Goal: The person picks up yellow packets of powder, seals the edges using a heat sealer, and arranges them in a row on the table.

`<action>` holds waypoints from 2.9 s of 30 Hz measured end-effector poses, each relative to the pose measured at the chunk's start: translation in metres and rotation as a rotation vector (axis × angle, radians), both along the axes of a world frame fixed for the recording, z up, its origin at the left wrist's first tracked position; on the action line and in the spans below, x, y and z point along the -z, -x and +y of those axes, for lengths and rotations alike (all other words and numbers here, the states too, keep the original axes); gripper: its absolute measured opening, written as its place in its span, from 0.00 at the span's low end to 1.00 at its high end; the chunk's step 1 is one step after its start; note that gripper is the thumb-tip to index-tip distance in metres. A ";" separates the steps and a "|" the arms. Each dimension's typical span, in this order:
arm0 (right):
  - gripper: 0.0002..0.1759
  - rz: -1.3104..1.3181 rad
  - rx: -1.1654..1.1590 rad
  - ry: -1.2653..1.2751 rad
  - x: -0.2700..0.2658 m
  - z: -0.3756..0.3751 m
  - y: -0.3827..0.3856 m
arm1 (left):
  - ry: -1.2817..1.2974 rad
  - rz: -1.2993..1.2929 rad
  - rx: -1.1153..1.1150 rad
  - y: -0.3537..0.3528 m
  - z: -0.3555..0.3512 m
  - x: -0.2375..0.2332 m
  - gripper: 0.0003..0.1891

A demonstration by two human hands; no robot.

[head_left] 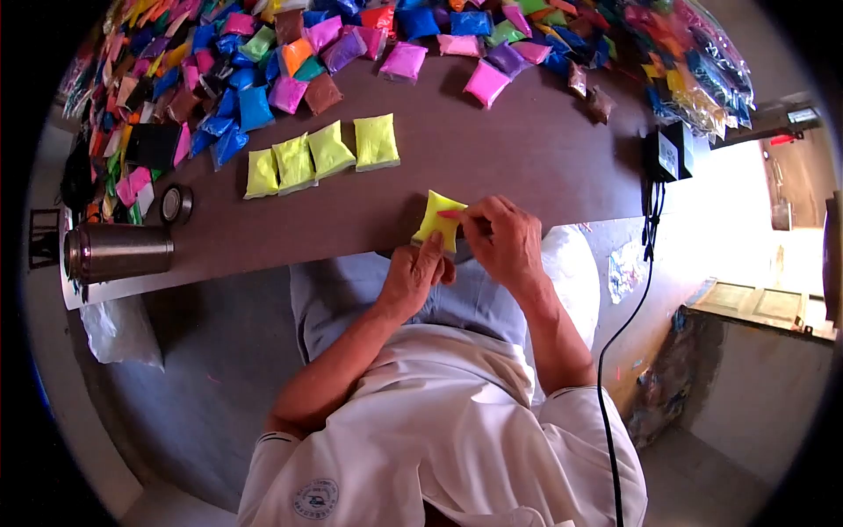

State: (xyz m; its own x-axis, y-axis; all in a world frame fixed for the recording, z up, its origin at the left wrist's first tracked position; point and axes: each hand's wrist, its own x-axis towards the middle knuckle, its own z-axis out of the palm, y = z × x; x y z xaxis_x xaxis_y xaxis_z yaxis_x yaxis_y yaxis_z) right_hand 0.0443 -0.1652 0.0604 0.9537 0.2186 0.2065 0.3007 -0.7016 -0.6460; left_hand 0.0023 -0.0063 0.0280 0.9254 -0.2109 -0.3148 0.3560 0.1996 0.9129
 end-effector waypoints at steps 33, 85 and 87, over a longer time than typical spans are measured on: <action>0.17 0.073 0.170 0.034 -0.013 0.021 -0.002 | 0.145 0.042 -0.046 0.001 -0.002 0.017 0.28; 0.11 -0.225 0.485 -0.096 -0.003 -0.013 -0.192 | 0.177 0.101 -0.040 0.007 0.055 0.129 0.25; 0.09 -0.291 0.499 -0.127 -0.003 -0.016 -0.201 | 0.176 0.097 -0.048 0.007 0.054 0.131 0.25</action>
State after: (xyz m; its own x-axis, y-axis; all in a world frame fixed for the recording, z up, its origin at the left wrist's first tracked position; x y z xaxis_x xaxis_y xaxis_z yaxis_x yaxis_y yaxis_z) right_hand 0.2451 -0.1817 0.0638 0.8348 -0.2855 0.4707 0.1316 -0.7268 -0.6742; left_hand -0.0047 0.0481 -0.1025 0.9028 -0.2265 -0.3655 0.4270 0.3718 0.8243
